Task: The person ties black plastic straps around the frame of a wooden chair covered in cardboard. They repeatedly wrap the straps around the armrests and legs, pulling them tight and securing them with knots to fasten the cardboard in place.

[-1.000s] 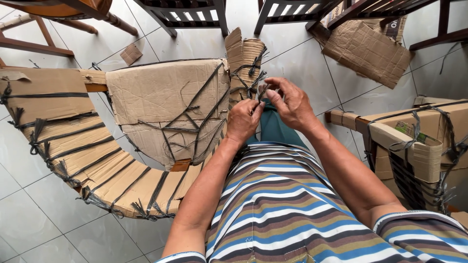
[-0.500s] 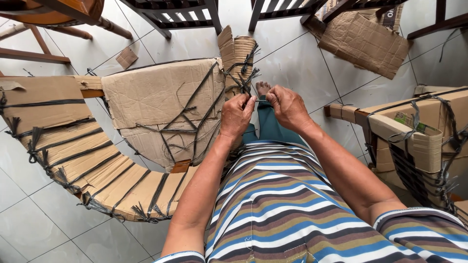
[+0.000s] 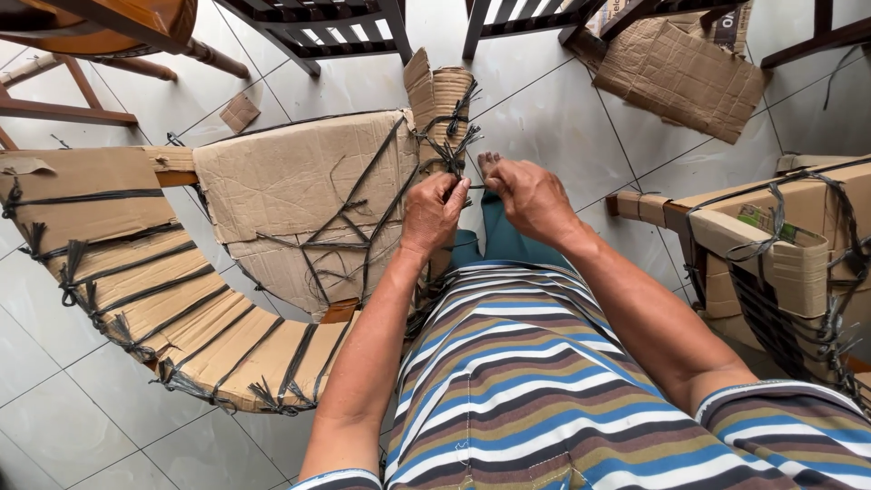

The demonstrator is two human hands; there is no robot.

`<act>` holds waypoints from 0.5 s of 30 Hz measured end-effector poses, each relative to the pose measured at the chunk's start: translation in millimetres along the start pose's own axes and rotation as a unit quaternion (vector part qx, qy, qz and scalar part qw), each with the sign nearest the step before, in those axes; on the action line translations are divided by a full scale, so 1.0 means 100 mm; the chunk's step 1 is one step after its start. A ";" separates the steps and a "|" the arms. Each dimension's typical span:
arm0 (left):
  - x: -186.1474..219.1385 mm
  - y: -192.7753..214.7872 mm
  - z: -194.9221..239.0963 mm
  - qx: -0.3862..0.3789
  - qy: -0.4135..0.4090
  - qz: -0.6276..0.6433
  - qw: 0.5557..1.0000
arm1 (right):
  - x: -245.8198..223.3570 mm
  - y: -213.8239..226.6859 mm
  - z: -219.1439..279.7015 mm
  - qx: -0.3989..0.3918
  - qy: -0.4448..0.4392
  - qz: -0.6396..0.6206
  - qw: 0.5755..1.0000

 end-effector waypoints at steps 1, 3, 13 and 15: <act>-0.01 0.01 -0.01 0.001 0.000 0.000 1.000 | 0.05 -0.01 0.01 0.000 0.001 0.000 1.000; -0.05 0.03 0.00 -0.015 0.009 0.011 1.000 | 0.13 -0.03 0.06 0.022 0.001 0.018 1.000; 0.02 0.07 0.01 -0.022 0.000 -0.001 1.000 | 0.29 0.11 0.13 -0.022 -0.066 -0.044 0.997; 0.03 0.07 0.00 -0.017 0.013 -0.027 0.999 | 0.33 0.16 0.11 -0.056 -0.085 -0.035 0.994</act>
Point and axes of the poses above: each hand's wrist, its own z-axis away from the middle knuckle, its own y-axis out of the back of the hand, x = y × z, the point moved 2 cm from there along -z, towards the middle knuckle, and after that the axes turned 11 degrees about z, right-handed, at the moved point
